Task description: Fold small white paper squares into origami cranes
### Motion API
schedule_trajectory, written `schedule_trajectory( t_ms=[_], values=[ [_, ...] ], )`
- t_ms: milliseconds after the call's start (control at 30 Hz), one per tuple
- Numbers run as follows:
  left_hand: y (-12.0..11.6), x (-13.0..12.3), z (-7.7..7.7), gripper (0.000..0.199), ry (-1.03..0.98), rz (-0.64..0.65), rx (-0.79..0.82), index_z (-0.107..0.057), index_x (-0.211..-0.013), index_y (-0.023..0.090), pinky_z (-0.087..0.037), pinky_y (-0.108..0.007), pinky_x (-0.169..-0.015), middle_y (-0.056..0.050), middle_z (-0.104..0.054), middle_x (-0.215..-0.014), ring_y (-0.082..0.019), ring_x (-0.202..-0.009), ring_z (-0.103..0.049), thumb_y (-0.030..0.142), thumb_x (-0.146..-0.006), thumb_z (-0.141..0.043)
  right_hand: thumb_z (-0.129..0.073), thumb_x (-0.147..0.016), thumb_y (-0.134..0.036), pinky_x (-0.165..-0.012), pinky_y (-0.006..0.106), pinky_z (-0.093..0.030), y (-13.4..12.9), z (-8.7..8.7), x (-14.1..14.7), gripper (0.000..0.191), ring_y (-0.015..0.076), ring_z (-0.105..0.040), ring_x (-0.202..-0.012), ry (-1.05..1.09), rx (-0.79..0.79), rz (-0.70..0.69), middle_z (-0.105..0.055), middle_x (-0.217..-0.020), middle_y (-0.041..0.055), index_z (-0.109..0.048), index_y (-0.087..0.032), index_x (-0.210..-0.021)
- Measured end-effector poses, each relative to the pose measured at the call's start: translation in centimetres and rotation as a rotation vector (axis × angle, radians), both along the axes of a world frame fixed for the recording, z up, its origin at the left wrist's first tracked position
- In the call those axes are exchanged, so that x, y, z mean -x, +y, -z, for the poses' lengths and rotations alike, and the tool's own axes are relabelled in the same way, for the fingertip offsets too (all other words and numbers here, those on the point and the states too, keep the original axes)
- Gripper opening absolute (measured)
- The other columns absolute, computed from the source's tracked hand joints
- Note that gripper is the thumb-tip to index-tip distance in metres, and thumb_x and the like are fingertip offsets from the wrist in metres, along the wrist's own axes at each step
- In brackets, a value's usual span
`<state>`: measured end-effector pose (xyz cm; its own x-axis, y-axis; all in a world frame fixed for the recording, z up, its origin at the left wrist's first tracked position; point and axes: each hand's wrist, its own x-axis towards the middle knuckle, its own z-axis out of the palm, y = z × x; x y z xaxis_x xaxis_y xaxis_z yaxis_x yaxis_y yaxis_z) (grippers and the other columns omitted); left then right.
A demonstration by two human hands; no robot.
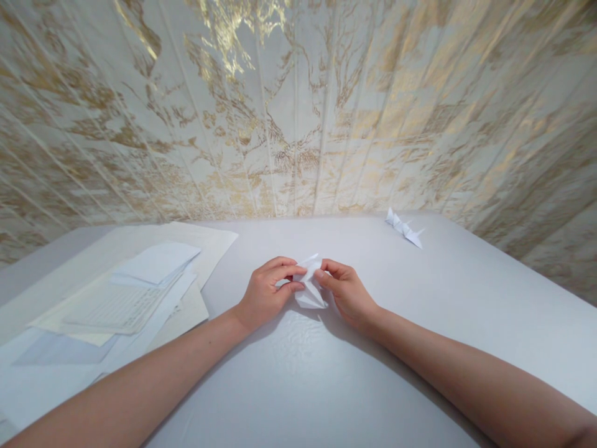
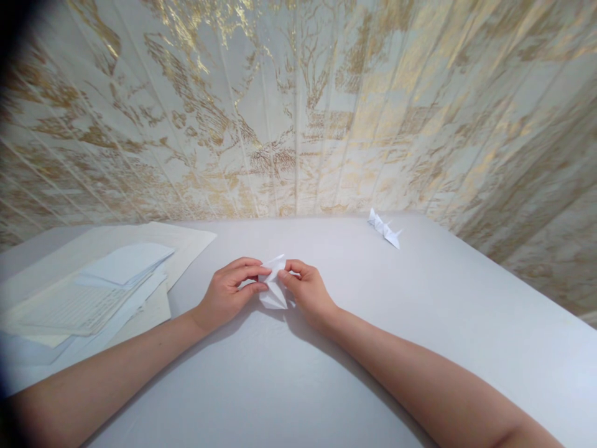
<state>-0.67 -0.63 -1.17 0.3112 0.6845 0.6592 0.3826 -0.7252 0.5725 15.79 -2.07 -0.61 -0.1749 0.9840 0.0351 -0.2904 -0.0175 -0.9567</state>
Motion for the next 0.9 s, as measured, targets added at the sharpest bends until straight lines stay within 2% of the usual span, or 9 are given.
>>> schedule_trajectory(
  t_ms=[233,400,467,533,600,700,767,833,900],
  values=[
    [-0.1,-0.2,-0.2,0.012,-0.038,0.032,0.064,-0.069,-0.084,0.018,-0.05,-0.021,-0.061,-0.005,-0.063,-0.084,-0.012,-0.068,-0.06,0.02,-0.073,-0.064,-0.073,-0.058,-0.037,-0.051,0.025,-0.032,0.0,0.0,0.1,0.026,0.0109,-0.045,-0.052,0.004,0.018,0.067,-0.057,-0.059,-0.002,-0.059,-0.018,-0.068],
    [-0.3,-0.1,-0.6,0.007,-0.035,0.032,0.116,-0.064,-0.071,0.017,-0.05,-0.027,-0.074,-0.005,-0.064,-0.083,-0.016,-0.078,-0.061,0.023,-0.074,-0.063,-0.071,-0.061,-0.037,-0.048,0.023,-0.028,-0.1,-0.2,0.0,0.025,0.0093,-0.041,-0.047,0.012,0.025,-0.017,-0.054,-0.055,-0.0024,-0.058,-0.016,-0.068],
    [-0.4,-0.2,-0.7,0.005,-0.071,0.03,0.18,-0.062,-0.075,0.017,-0.05,-0.027,-0.073,-0.004,-0.064,-0.082,-0.015,-0.076,-0.061,0.022,-0.074,-0.061,-0.069,-0.062,-0.036,-0.048,0.024,-0.027,0.0,-0.2,-0.2,0.023,0.0092,-0.04,-0.047,-0.008,0.009,-0.057,-0.052,-0.053,-0.0028,-0.058,-0.016,-0.068],
    [-0.5,-0.3,-0.9,0.013,-0.112,0.01,0.24,-0.06,-0.086,0.017,-0.05,-0.025,-0.067,-0.003,-0.064,-0.083,-0.013,-0.071,-0.06,0.021,-0.074,-0.061,-0.069,-0.064,-0.035,-0.049,0.024,-0.028,0.0,-0.2,-0.3,0.021,0.0101,-0.04,-0.049,-0.06,-0.034,-0.074,-0.051,-0.054,-0.0024,-0.059,-0.017,-0.067],
    [-0.6,-0.4,-1.1,0.015,-0.117,0.002,0.28,-0.061,-0.088,0.017,-0.049,-0.024,-0.064,-0.003,-0.064,-0.083,-0.012,-0.069,-0.059,0.02,-0.073,-0.06,-0.068,-0.066,-0.035,-0.053,0.026,-0.031,0.0,-0.3,-0.5,0.018,0.012,-0.044,-0.055,-0.14,-0.111,-0.077,-0.055,-0.063,0.0002,-0.061,-0.017,-0.067],
    [-0.7,-0.6,-1.7,0.008,-0.132,0.045,0.382,-0.065,-0.078,0.017,-0.048,-0.024,-0.062,-0.004,-0.063,-0.084,-0.014,-0.072,-0.059,0.02,-0.072,-0.06,-0.064,-0.07,-0.035,-0.064,0.031,-0.037,0.1,-0.3,-0.7,0.018,0.0175,-0.051,-0.072,-0.264,-0.258,-0.096,-0.059,-0.085,0.0057,-0.062,-0.018,-0.064],
    [-0.7,-0.7,-2.1,0.006,-0.193,0.076,0.501,-0.065,-0.069,0.016,-0.047,-0.025,-0.062,-0.005,-0.062,-0.084,-0.015,-0.073,-0.059,0.021,-0.069,-0.062,-0.062,-0.073,-0.035,-0.074,0.035,-0.038,0.1,-0.2,-0.8,0.019,0.0216,-0.053,-0.084,-0.336,-0.325,-0.11,-0.059,-0.092,0.0071,-0.061,-0.019,-0.064],
    [-0.7,-0.8,-2.3,0.008,-0.296,0.08,0.644,-0.064,-0.065,0.015,-0.046,-0.025,-0.059,-0.004,-0.062,-0.08,-0.014,-0.069,-0.058,0.023,-0.067,-0.063,-0.06,-0.075,-0.033,-0.082,0.039,-0.036,0.0,-0.1,-0.9,0.013,0.0235,-0.052,-0.092,-0.405,-0.372,-0.067,-0.06,-0.093,0.0066,-0.061,-0.021,-0.072],
    [-0.7,-0.8,-2.4,0.01,-0.422,0.041,0.767,-0.063,-0.067,0.015,-0.044,-0.024,-0.055,-0.002,-0.062,-0.071,-0.012,-0.06,-0.055,0.025,-0.065,-0.064,-0.06,-0.076,-0.031,-0.086,0.041,-0.035,-0.1,0.0,-0.9,0.012,0.0237,-0.051,-0.097,-0.478,-0.46,0.043,-0.059,-0.097,0.0063,-0.06,-0.023,-0.085]
  ],
)
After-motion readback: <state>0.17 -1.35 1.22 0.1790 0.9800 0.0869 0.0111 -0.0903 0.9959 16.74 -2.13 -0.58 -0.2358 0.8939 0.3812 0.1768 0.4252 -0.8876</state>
